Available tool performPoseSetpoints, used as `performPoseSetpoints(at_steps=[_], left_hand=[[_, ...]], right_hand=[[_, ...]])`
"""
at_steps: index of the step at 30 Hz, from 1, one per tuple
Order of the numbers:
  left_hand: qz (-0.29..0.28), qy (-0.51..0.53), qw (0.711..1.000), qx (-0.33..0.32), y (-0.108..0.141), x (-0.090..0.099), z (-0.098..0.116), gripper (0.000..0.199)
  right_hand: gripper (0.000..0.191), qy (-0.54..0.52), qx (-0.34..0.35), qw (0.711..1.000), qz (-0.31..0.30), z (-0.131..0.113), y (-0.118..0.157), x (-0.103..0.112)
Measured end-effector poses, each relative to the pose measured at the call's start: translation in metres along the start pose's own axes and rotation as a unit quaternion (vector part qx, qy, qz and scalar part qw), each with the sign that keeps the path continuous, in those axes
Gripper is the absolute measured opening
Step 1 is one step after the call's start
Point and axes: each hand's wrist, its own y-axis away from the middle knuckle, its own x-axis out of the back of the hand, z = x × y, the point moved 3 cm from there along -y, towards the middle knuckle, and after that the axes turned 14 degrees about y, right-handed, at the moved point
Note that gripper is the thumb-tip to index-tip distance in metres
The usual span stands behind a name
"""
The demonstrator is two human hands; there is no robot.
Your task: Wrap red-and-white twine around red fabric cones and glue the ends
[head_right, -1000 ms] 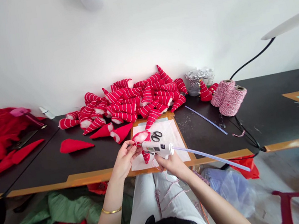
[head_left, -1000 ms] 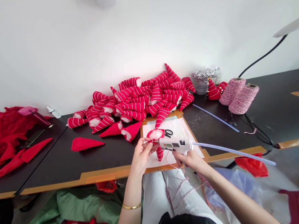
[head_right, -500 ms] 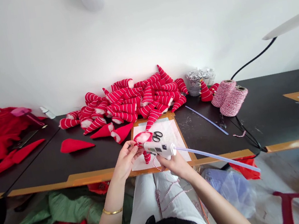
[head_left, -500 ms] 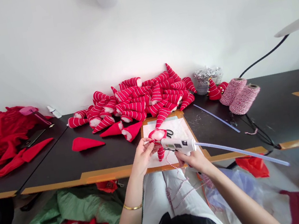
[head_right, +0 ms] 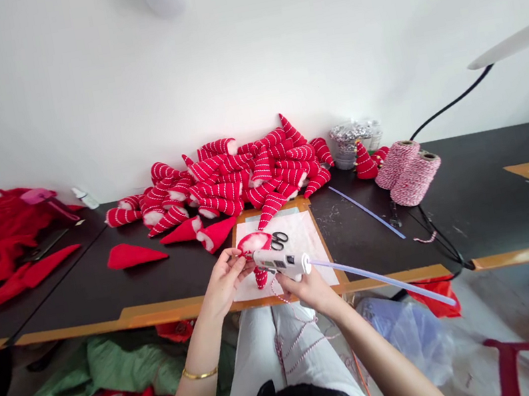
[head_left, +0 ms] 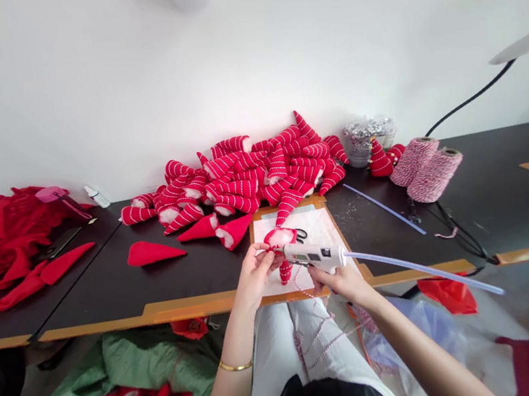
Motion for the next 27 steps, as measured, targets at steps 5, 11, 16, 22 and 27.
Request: performPoseSetpoints(at_steps=[5, 11, 16, 22, 27], left_hand=[[0.003, -0.004, 1.000, -0.003, 0.000, 0.001, 0.001, 0.047], [0.003, -0.020, 1.000, 0.003, 0.001, 0.001, 0.000, 0.049], [0.010, -0.035, 0.999, -0.011, 0.000, 0.001, 0.002, 0.048], [0.005, -0.074, 0.997, -0.012, -0.005, 0.003, 0.005, 0.049], [-0.007, -0.169, 0.985, -0.031, -0.013, 0.007, 0.006, 0.036]], right_hand=[[0.025, -0.003, -0.014, 1.000, 0.011, 0.000, -0.002, 0.002], [0.023, 0.001, -0.029, 0.999, -0.012, -0.008, -0.005, 0.015], [0.026, 0.058, -0.026, 0.997, -0.035, -0.014, -0.007, 0.036], [0.031, 0.038, -0.007, 0.999, 0.001, -0.017, -0.007, 0.057], [0.037, -0.020, 0.031, 0.996, 0.083, -0.008, -0.014, 0.041]])
